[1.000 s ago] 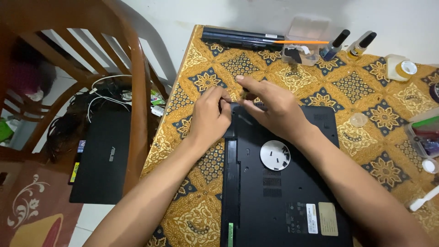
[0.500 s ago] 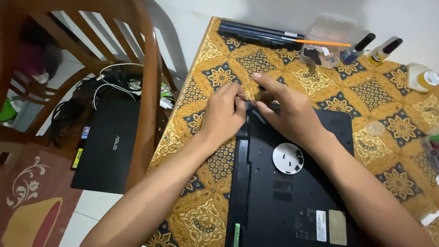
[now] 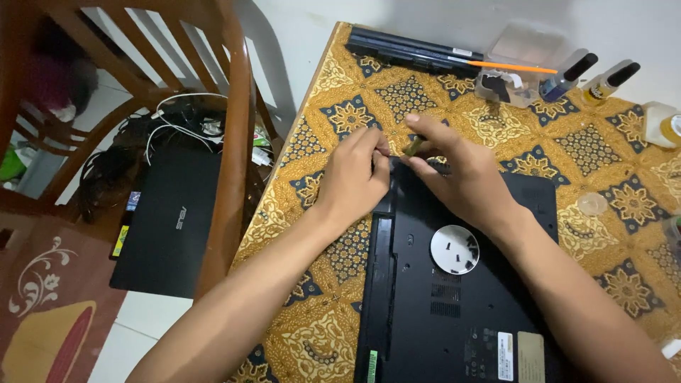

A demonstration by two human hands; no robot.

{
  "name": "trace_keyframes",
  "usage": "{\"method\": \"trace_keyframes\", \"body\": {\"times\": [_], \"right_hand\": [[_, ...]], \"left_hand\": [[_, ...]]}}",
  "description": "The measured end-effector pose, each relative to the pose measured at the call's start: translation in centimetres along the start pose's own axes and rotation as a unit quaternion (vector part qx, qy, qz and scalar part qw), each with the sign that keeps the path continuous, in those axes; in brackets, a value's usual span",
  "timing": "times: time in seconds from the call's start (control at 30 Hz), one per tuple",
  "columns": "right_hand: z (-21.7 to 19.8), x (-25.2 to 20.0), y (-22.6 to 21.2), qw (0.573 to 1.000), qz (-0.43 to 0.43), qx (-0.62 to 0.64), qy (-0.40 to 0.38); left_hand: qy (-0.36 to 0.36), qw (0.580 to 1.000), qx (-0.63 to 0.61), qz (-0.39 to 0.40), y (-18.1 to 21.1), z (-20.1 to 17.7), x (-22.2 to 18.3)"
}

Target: The person unscrews the bottom casing of a laptop, opens it, and then applies several decorative stickers to the exterior and interior surfaces.

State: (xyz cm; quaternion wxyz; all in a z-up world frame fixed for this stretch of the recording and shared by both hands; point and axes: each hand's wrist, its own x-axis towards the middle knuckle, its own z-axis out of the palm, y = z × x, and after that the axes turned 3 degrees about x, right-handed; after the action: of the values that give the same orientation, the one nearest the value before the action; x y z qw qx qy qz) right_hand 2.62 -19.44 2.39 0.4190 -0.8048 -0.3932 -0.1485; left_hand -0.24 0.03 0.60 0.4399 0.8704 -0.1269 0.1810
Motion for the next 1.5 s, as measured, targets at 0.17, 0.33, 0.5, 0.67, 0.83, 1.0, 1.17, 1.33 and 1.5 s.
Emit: {"method": "trace_keyframes", "body": {"times": [0.17,0.33,0.5,0.67,0.83,1.0,1.17,1.33,1.5], "right_hand": [[-0.2,0.6,-1.5,1.0,-0.016,-0.007,0.003],[-0.1,0.7,-1.0,0.999,-0.035,-0.009,0.02],[0.1,0.7,-0.4,0.998,-0.051,-0.019,0.036],[-0.1,1.0,-1.2,0.997,-0.06,-0.013,0.036],[-0.9,1.3,-1.6,0.998,-0.046,0.019,0.031],[-0.6,1.4,-0.5,0.997,-0.057,0.04,0.032],[-1.2,1.5,-0.7,0.997,-0.021,0.075,0.031],[-1.0,1.9,-0.7,0.992,-0.012,0.125,0.026],[-0.7,1.6,0.5,0.995,-0.043,0.067,0.055]], "left_hand": [[-0.003,1.0,0.013,0.004,-0.3,0.3,0.0],[-0.005,1.0,0.019,-0.003,-0.6,0.7,0.1],[-0.003,1.0,0.021,-0.009,-0.7,0.7,0.1],[-0.001,1.0,0.021,-0.004,-0.7,0.8,0.1],[-0.003,1.0,0.008,-0.014,-0.8,0.6,0.3],[-0.025,0.999,-0.036,0.01,-1.9,0.0,1.1],[-0.027,0.998,-0.059,-0.004,-2.6,-0.1,1.4],[-0.025,0.996,-0.085,-0.004,-2.6,-0.3,1.5],[-0.017,0.997,-0.078,-0.004,-2.3,-0.6,1.5]]}}
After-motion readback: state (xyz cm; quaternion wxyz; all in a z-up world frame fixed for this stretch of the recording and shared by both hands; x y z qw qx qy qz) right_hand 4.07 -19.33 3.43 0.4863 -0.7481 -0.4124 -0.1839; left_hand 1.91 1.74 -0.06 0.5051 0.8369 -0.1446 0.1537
